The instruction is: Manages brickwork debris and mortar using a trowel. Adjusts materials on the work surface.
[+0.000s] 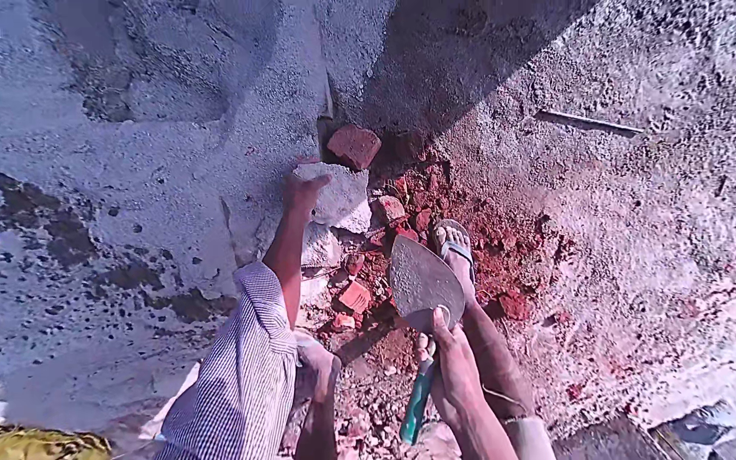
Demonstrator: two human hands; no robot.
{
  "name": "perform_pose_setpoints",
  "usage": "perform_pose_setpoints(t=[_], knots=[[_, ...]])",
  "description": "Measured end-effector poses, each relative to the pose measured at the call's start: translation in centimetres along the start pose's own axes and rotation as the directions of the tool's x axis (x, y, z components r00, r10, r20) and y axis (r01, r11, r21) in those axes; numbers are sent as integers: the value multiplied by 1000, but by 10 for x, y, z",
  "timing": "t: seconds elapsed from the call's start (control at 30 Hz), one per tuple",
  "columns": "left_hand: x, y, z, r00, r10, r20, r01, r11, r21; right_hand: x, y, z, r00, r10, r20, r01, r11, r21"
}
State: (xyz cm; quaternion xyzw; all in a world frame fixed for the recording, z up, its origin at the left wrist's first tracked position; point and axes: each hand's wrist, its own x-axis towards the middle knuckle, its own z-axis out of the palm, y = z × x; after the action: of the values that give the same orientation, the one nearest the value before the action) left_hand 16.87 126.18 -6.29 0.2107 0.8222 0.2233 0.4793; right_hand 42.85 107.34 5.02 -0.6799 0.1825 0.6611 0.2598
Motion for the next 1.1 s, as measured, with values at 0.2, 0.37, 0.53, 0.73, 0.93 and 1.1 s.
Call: perform_pose_setpoints(t=[0.2, 0.37, 0.53, 0.73, 0.93, 1.1], knots=[[-9, -2, 7, 992, -89, -92, 105, 975, 194, 2, 1, -10, 1000, -19, 3, 19, 999, 38], [-27, -63, 8, 959, 266, -99, -227, 928, 294, 5, 4, -26, 999, -49, 1, 48, 991, 124], [-116, -18, -2, 956, 279, 87, -289, 860, 420, 4, -3, -41, 998, -35, -61, 47, 977, 208], [-201, 19, -9, 906, 304, 295, -417, 762, 496, -7, -84, -41, 998, 53, -43, -23, 854, 520], [-264, 99, 30, 907, 218, 360, -392, 750, 532, -23, -204, -96, 991, -133, 3, 96, 729, 678], [-283, 184, 61, 824, 394, 407, -546, 742, 388, -59, -250, -205, 957, -155, -246, 274, 763, 586]])
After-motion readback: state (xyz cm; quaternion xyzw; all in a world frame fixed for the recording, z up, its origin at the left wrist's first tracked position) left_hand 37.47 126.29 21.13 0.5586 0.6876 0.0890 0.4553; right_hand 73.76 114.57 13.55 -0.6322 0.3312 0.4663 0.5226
